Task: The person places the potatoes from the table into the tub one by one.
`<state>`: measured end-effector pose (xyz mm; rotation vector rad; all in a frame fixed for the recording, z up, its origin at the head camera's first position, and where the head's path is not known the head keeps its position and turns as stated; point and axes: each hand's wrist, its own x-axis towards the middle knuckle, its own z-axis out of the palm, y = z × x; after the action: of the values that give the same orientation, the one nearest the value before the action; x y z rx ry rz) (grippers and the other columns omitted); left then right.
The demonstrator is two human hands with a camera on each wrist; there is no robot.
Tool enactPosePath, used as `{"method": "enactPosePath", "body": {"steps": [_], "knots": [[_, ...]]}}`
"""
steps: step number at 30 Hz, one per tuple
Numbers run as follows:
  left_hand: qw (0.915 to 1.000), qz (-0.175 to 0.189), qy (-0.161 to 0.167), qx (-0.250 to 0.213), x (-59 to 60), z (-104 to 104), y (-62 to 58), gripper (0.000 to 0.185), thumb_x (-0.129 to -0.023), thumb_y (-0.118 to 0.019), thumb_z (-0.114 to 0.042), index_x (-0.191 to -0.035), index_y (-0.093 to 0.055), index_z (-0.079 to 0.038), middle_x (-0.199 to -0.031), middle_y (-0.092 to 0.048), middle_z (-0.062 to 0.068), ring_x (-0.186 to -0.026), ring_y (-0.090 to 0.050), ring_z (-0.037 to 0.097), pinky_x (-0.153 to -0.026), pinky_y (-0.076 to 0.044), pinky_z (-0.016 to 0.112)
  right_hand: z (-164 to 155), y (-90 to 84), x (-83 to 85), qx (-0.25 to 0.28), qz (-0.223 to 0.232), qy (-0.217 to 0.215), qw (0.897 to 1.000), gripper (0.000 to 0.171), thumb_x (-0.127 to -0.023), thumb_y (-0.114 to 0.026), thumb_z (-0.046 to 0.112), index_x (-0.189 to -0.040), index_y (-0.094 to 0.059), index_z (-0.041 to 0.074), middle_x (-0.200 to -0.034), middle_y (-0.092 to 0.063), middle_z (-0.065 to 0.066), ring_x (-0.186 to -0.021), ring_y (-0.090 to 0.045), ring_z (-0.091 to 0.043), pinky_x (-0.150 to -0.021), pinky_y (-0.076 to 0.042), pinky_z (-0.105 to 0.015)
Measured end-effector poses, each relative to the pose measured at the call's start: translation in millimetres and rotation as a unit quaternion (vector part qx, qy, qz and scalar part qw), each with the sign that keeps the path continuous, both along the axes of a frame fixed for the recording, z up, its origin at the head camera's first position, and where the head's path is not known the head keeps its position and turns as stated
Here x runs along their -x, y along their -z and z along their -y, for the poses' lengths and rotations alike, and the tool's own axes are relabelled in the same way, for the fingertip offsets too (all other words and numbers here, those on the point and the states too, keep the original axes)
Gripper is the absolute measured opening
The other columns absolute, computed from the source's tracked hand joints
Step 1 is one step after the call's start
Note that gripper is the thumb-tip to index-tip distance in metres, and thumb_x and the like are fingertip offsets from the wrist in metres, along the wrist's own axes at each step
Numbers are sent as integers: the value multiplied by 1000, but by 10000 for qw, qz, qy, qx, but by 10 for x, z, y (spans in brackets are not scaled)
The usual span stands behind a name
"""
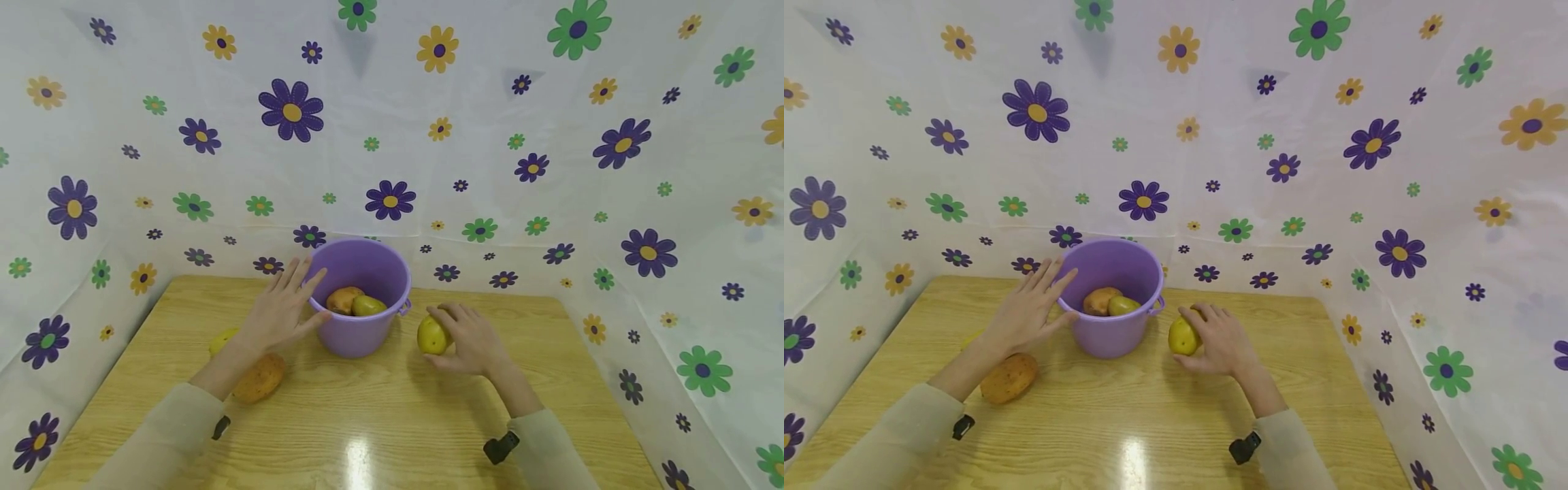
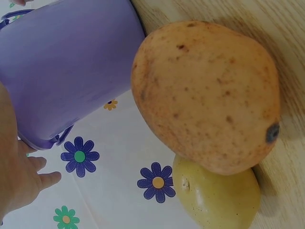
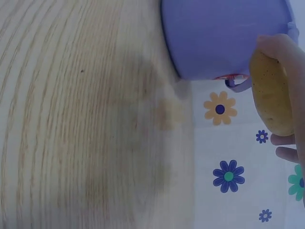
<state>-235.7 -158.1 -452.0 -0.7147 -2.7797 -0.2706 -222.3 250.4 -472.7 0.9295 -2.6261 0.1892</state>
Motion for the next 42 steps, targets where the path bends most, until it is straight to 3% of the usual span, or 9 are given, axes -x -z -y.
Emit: {"method": "enactPosePath", "body": {"steps": [9,22,29,35,42], "knots": [[10000,-1,17,-68,10,-6,8,87,-102,-50,-66,-169,-26,-15,-178,-14,20,-166,-11,44,-132,-21,65,45,-120,-13,422,-356,-72,9984,87,-74,-82,60,-144,-60,14,-132,-67,-14,-112,-70,-34,-90,-63,-51],[9999,-68,20,-97,22,-6,20,87,-102,-51,-66,-168,-28,-16,-178,-16,20,-166,-12,43,-131,-23,65,143,-342,29,997,-1007,-529,9885,88,-82,-70,73,-142,-62,10,-130,-68,-16,-107,-71,-34,-82,-64,-47],[9998,10,25,-208,12,-16,14,87,-102,-51,-66,-168,-28,-15,-178,-16,20,-166,-11,43,-132,-21,65,199,-400,60,1077,-1096,-630,9861,89,-84,-66,78,-144,-62,11,-133,-68,-14,-115,-70,-33,-91,-63,-49],[9998,-8,48,-214,7,-20,6,86,-102,-52,-65,-168,-29,-15,-177,-16,21,-166,-11,44,-132,-21,65,255,-455,103,1196,-1269,-752,9818,90,-87,-57,82,-142,-63,10,-130,-69,-17,-112,-71,-36,-89,-64,-51],[9997,-21,31,-223,10,-13,19,87,-102,-50,-67,-168,-29,-15,-177,-16,20,-166,-12,44,-132,-22,65,324,-531,168,1261,-1236,-921,9800,91,-87,-60,80,-140,-64,7,-129,-69,-16,-112,-70,-34,-90,-64,-49]]}}
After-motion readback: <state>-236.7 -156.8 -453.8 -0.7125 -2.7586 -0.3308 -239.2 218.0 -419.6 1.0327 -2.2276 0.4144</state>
